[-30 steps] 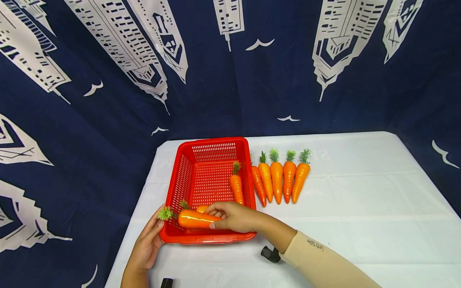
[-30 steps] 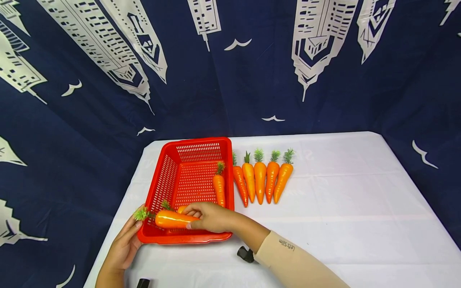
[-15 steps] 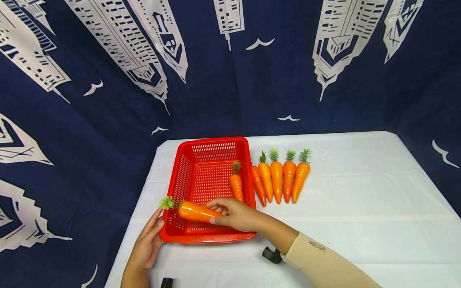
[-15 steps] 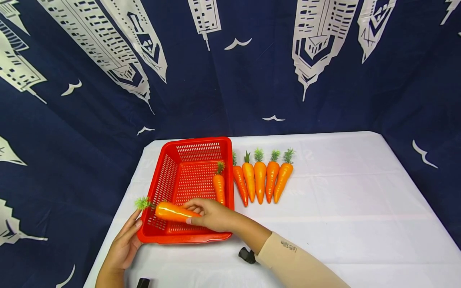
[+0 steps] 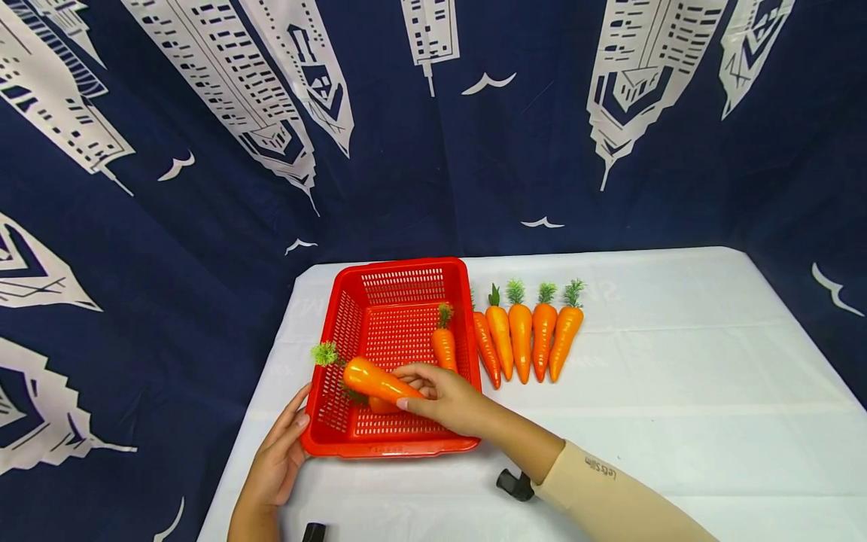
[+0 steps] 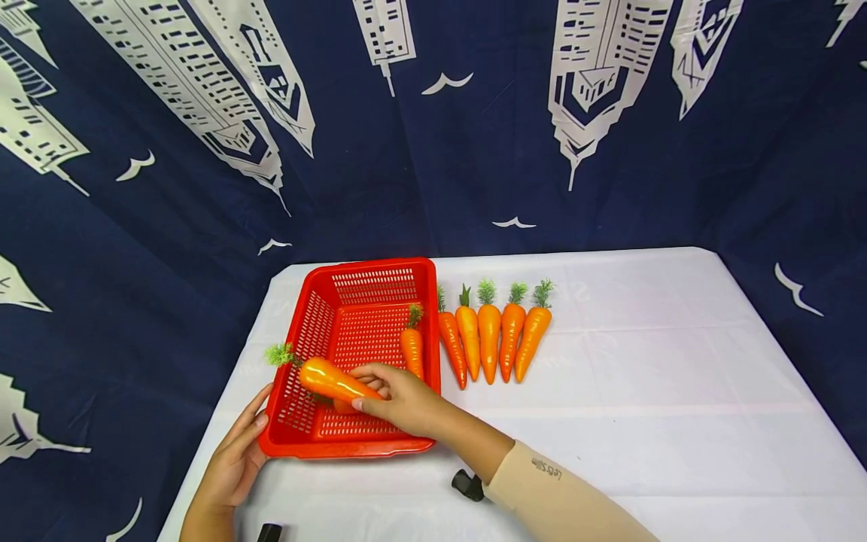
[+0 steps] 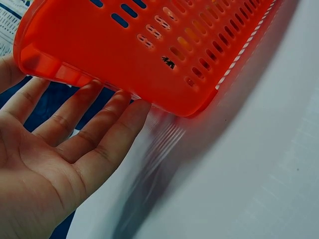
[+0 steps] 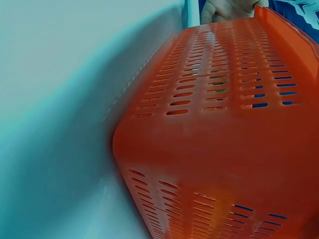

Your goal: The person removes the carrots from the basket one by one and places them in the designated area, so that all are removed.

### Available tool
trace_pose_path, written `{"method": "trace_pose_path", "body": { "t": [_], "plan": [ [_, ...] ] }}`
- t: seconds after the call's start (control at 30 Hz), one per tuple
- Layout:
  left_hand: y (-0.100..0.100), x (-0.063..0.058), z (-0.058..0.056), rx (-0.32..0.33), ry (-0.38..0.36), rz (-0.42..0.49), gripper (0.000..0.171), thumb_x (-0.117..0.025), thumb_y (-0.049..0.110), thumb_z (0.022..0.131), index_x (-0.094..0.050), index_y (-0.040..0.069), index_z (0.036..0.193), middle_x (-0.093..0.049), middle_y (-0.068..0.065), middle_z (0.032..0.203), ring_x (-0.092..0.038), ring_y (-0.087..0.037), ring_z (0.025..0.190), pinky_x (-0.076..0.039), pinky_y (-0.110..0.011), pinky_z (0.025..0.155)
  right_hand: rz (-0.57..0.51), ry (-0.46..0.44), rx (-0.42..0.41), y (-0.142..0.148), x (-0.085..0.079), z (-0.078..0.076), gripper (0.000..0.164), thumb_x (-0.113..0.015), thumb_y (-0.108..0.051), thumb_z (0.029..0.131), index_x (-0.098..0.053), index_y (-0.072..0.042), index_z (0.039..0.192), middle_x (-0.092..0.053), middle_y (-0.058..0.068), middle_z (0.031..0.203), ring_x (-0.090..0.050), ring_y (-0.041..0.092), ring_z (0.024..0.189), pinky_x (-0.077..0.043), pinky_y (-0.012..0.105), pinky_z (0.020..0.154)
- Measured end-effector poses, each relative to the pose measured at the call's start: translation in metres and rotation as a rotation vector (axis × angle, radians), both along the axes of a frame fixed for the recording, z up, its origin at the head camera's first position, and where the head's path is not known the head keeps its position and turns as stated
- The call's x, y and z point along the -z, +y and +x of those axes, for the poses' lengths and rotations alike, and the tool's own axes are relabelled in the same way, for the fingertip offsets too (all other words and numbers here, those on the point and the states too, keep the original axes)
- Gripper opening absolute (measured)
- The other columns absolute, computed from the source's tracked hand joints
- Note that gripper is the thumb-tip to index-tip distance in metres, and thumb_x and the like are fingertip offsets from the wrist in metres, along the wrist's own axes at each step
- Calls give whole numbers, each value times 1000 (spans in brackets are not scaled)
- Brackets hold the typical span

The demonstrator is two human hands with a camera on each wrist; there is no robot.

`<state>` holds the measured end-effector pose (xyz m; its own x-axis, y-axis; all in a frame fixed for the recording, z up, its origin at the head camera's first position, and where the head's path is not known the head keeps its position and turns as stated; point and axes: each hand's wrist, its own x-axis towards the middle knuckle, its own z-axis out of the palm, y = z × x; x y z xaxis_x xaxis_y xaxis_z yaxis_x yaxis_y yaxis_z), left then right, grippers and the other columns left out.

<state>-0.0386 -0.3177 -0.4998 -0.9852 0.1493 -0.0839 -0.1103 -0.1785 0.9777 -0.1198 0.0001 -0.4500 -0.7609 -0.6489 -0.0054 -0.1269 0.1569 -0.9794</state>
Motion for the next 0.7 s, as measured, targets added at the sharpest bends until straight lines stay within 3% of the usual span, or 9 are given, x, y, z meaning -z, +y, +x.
{"method": "trace_pose_path", "body": {
  "t": [0.3,0.7],
  "plan": [
    [0,-1,0,-11,-23,-6,54,-31,17,111,-17,18,163,-48,6,146,-59,-6,125,-54,-29,98,-15,50,74,2,0,3,44,-70,-32,96,-58,-24,138,-67,-1,119,-64,15,106,-54,23,86],
    [1,-1,0,-20,-20,-8,53,-31,16,111,-18,17,163,-49,5,144,-61,-7,123,-55,-29,96,-153,106,224,5,1,7,44,-71,-26,96,-58,-22,138,-66,3,122,-64,18,109,-55,22,87]
  ]
}}
